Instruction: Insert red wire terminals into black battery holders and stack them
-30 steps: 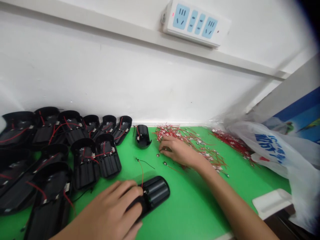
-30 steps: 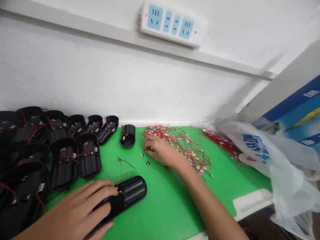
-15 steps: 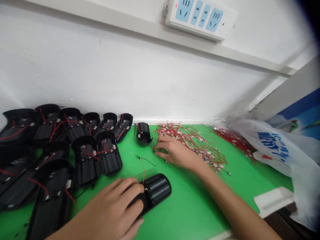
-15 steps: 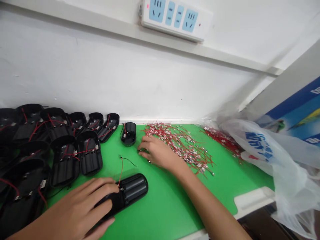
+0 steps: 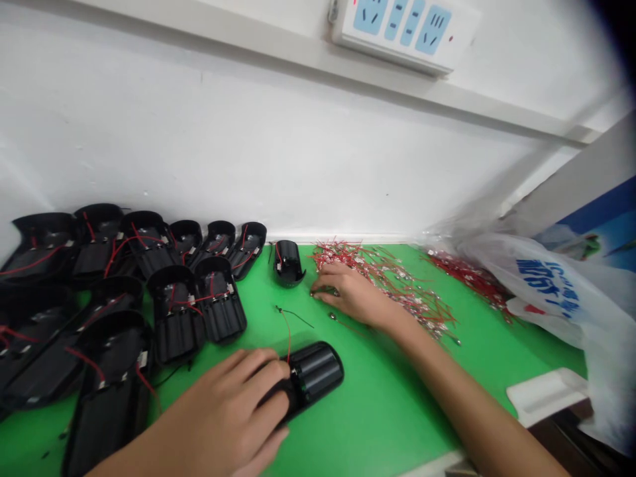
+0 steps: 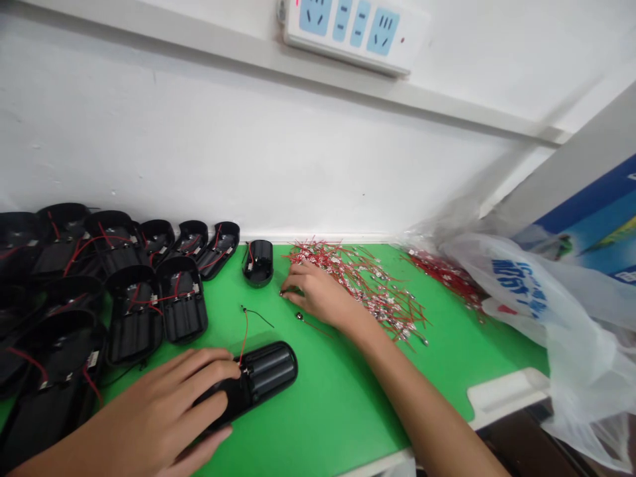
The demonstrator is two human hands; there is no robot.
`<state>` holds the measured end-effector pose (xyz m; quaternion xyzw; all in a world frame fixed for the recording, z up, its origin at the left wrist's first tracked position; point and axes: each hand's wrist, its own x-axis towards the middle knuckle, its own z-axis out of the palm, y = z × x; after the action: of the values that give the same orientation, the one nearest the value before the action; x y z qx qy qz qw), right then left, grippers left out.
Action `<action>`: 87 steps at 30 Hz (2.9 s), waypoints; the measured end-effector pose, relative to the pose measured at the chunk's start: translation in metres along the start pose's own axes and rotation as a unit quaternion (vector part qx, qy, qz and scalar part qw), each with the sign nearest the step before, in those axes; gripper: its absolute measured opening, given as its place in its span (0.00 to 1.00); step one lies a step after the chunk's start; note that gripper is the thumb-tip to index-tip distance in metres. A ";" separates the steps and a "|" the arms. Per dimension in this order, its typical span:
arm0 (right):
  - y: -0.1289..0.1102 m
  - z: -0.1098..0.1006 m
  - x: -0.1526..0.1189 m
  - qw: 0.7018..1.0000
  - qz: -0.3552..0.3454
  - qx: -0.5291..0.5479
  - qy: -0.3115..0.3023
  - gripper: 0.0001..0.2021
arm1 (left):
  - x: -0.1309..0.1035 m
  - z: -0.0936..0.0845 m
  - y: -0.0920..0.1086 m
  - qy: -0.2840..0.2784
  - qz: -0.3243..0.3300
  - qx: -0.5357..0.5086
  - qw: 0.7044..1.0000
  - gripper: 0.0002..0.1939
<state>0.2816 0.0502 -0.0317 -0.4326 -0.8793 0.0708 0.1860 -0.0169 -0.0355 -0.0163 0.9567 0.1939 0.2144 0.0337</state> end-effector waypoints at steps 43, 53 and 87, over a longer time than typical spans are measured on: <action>-0.011 -0.006 -0.008 0.991 0.071 -0.083 -0.082 0.05 | 0.002 -0.003 0.000 -0.030 0.017 -0.002 0.999 0.03; -0.069 -0.032 -0.008 0.987 0.012 0.145 -0.061 0.09 | 0.008 -0.017 -0.006 0.108 -0.062 -0.046 0.991 0.09; -0.088 -0.006 -0.005 0.994 -0.106 -0.015 -0.004 0.09 | 0.011 -0.010 -0.013 0.131 -0.048 -0.070 0.988 0.07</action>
<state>0.2219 -0.0078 -0.0024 -0.3394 -0.9220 0.0393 0.1820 -0.0169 -0.0198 -0.0044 0.9052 0.2272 0.3489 0.0857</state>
